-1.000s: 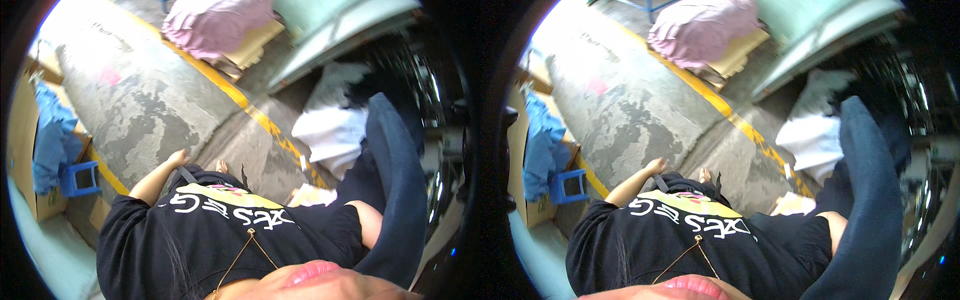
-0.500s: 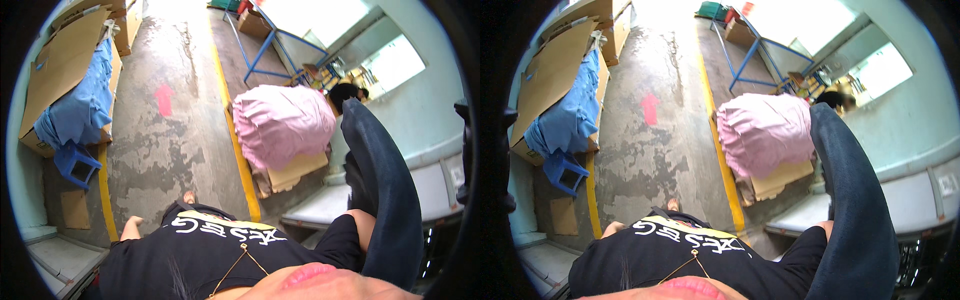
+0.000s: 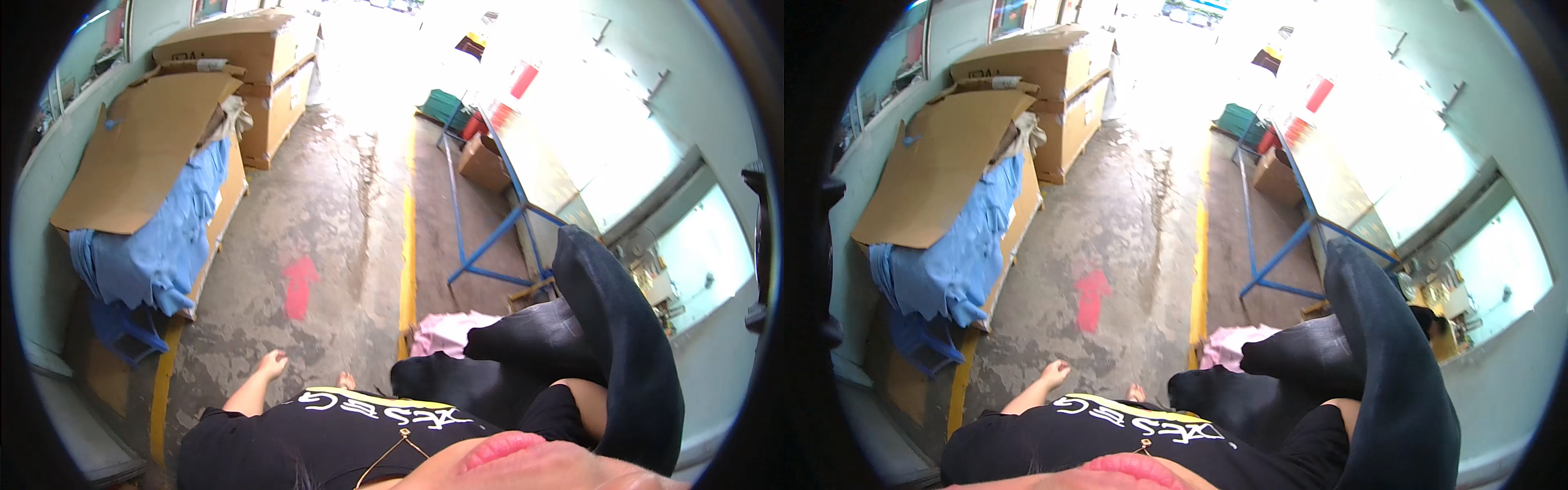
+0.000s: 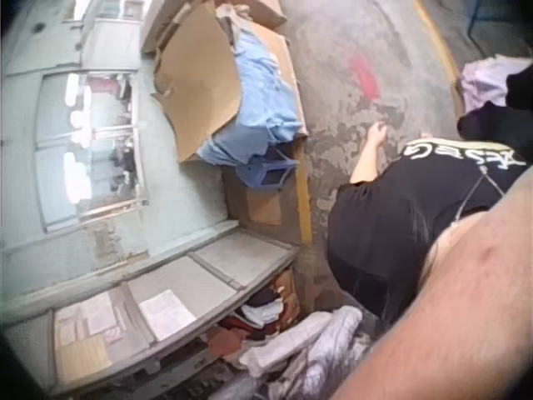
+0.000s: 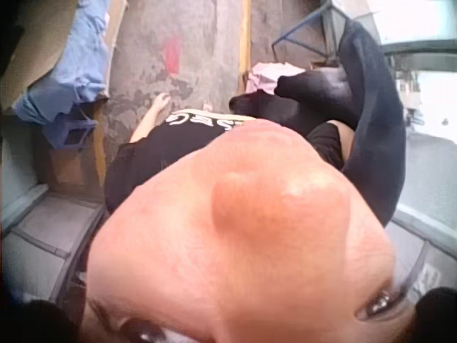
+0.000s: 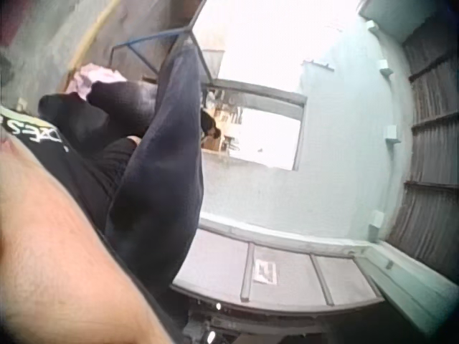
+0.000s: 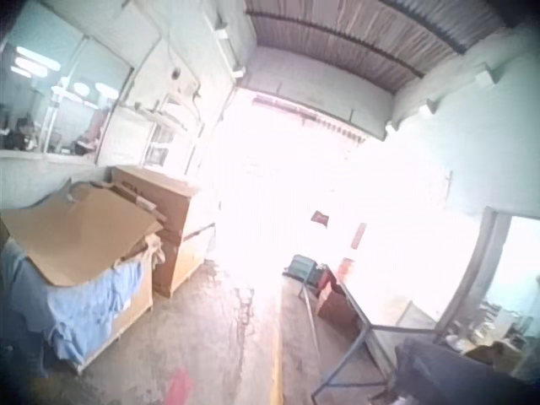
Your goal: The person folds a large piece of dark fabric on a workbench, then carries it to a pile of other materials. They return to the workbench and begin attaching small black fasteners to the folded fabric by hand.
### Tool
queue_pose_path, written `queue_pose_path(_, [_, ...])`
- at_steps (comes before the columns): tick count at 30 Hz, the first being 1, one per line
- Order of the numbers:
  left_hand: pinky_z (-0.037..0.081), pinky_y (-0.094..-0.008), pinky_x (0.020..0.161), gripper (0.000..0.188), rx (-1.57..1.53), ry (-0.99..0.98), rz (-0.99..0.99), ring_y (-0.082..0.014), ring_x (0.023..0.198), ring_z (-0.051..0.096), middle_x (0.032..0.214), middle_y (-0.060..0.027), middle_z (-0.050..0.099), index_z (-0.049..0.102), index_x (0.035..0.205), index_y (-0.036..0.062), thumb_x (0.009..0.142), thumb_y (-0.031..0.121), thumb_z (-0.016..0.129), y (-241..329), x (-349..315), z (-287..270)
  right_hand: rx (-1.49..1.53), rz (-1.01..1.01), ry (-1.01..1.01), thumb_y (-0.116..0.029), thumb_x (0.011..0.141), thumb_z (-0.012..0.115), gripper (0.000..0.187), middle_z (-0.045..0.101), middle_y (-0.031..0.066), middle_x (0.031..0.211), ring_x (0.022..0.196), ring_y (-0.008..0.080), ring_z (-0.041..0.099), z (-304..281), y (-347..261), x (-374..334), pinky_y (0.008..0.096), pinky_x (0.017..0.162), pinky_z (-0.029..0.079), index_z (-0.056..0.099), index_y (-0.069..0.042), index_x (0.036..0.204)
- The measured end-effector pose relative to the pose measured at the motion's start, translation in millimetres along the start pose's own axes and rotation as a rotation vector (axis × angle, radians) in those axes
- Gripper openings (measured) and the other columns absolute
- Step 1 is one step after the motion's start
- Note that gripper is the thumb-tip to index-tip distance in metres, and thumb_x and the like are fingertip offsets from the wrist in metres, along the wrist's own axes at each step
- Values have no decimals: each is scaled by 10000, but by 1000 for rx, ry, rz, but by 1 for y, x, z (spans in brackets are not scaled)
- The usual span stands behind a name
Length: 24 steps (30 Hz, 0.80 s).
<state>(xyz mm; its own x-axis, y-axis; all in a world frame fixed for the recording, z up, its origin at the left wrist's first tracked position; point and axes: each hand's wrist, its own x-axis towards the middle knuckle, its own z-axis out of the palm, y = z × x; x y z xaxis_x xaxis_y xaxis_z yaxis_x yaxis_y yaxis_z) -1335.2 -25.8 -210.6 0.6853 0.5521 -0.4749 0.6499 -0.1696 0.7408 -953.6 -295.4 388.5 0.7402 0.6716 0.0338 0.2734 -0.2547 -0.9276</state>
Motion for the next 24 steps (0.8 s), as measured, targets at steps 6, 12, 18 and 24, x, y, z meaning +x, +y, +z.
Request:
queue_pose_path(6, [503,-409,976,491,372,-290,-459,-331,1135,663,1215,-201,686,730,1096,10,829,416,660,-17,84,-41,15,-55,-77,-656,933,370,906,220,174,1633,1467,373,295,-34,22,194,568,1162,298,220,-30,1571])
queue_pose_path(12, [489,-420,1003,503,155,-330,-472,-339,1181,628,1281,-204,645,675,1188,20,859,399,643,57,208,-31,-38,-41,-99,-638,944,365,883,218,173,1633,1468,371,294,-51,67,384,571,1162,298,219,-34,1571])
queue_pose_path(18, [472,-438,1038,548,461,-379,-154,-348,1248,580,1350,-206,599,609,1304,35,882,385,622,192,531,-18,-87,-57,-64,-619,956,360,860,216,172,1634,1469,370,294,-91,64,548,573,1162,298,217,-37,1572])
queue_pose_path(24, [520,-403,944,442,96,85,168,-295,1113,669,1201,-158,697,636,1250,68,896,328,685,432,821,-84,-64,-87,-76,-601,967,355,838,214,171,1635,1470,368,293,-127,110,735,576,1162,298,216,-40,1572])
